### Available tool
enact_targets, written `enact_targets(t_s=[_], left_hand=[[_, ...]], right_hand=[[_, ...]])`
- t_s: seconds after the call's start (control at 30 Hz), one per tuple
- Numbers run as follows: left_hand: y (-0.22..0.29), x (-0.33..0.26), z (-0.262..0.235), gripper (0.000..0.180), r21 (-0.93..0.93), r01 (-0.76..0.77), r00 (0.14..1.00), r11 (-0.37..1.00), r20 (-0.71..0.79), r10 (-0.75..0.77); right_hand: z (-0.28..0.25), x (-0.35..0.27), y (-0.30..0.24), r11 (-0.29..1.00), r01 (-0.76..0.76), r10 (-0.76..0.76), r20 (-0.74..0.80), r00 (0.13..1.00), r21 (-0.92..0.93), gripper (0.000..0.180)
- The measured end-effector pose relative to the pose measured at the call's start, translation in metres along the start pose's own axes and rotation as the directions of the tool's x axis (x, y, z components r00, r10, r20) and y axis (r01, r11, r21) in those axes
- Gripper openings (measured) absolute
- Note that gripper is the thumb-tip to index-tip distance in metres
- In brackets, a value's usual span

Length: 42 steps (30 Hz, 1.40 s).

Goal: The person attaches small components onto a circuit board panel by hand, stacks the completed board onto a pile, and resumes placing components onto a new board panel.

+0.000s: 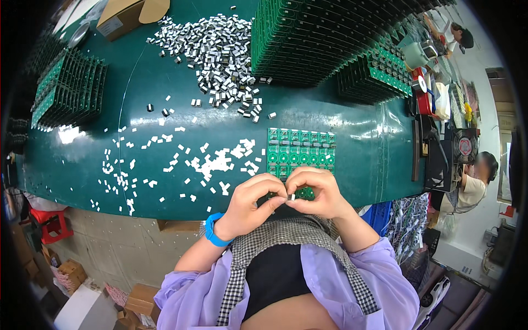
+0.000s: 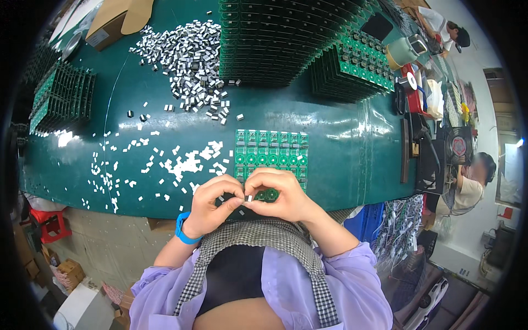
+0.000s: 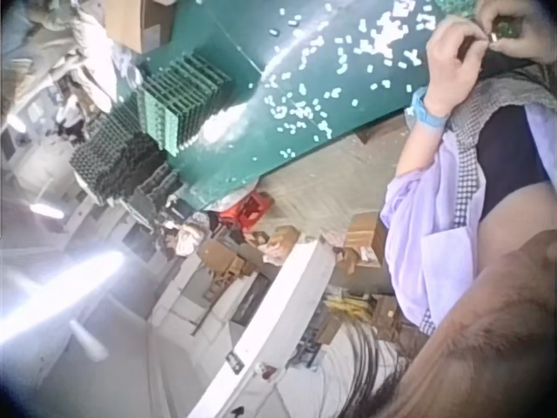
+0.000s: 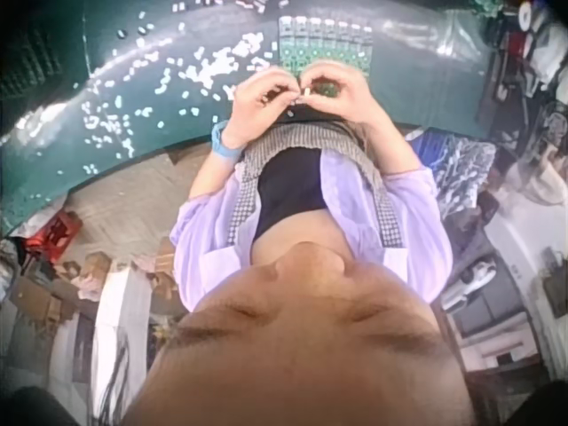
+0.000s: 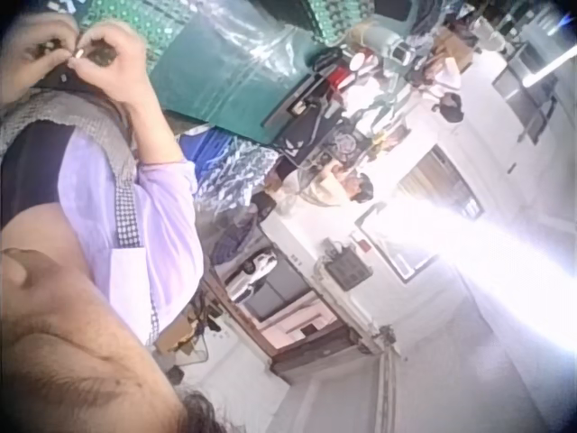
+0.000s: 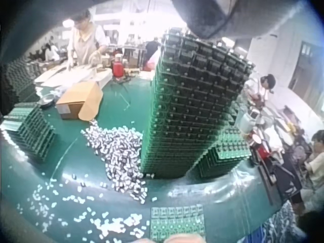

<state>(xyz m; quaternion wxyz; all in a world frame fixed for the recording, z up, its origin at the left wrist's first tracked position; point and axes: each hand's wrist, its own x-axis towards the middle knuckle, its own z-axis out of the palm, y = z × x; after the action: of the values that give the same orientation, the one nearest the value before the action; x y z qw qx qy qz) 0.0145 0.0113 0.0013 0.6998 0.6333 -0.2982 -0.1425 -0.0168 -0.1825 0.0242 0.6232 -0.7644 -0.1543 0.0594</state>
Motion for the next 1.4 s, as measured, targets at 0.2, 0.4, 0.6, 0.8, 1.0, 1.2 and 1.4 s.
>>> enact_targets(t_s=[0.2, 0.4, 0.6, 0.8, 1.0, 1.2, 1.4], left_hand=[[0.004, 0.001, 0.004, 0.018, 0.287, -0.009, 0.979, 0.958, -0.191, 0.066], [-0.002, 0.001, 0.005, 0.018, 0.422, -0.161, 0.95, 0.892, -0.178, 0.256], [-0.005, -0.002, 0.003, 0.02, 0.462, -0.255, 0.923, 0.85, -0.147, 0.357], [-0.007, -0.004, -0.001, 0.022, 0.452, -0.367, 0.894, 0.813, -0.071, 0.442], [-0.008, -0.002, 0.0, 0.022, 0.447, -0.449, 0.857, 0.774, -0.029, 0.514], [-0.006, -0.004, 0.005, 0.027, 0.435, -0.461, 0.853, 0.773, -0.023, 0.521], [-0.004, -0.003, 0.006, 0.029, 0.407, -0.404, 0.882, 0.819, -0.064, 0.467]], right_hand=[[0.011, 0.001, -0.003, 0.9, 0.135, -0.238, -0.205, 0.949, -0.415, 0.02], [0.014, -0.003, 0.004, 0.898, 0.122, -0.241, -0.241, 0.94, -0.422, 0.019], [0.012, -0.003, 0.001, 0.914, 0.167, -0.251, -0.192, 0.949, -0.37, 0.019], [0.011, -0.005, -0.004, 0.924, 0.231, -0.275, -0.109, 0.955, -0.306, 0.02], [0.013, -0.005, -0.009, 0.805, 0.35, -0.446, -0.099, 0.89, -0.478, 0.02], [0.007, -0.01, -0.013, 0.786, 0.349, -0.438, -0.062, 0.897, -0.511, 0.022], [0.012, -0.011, -0.011, 0.731, 0.39, -0.53, -0.105, 0.842, -0.56, 0.024]])
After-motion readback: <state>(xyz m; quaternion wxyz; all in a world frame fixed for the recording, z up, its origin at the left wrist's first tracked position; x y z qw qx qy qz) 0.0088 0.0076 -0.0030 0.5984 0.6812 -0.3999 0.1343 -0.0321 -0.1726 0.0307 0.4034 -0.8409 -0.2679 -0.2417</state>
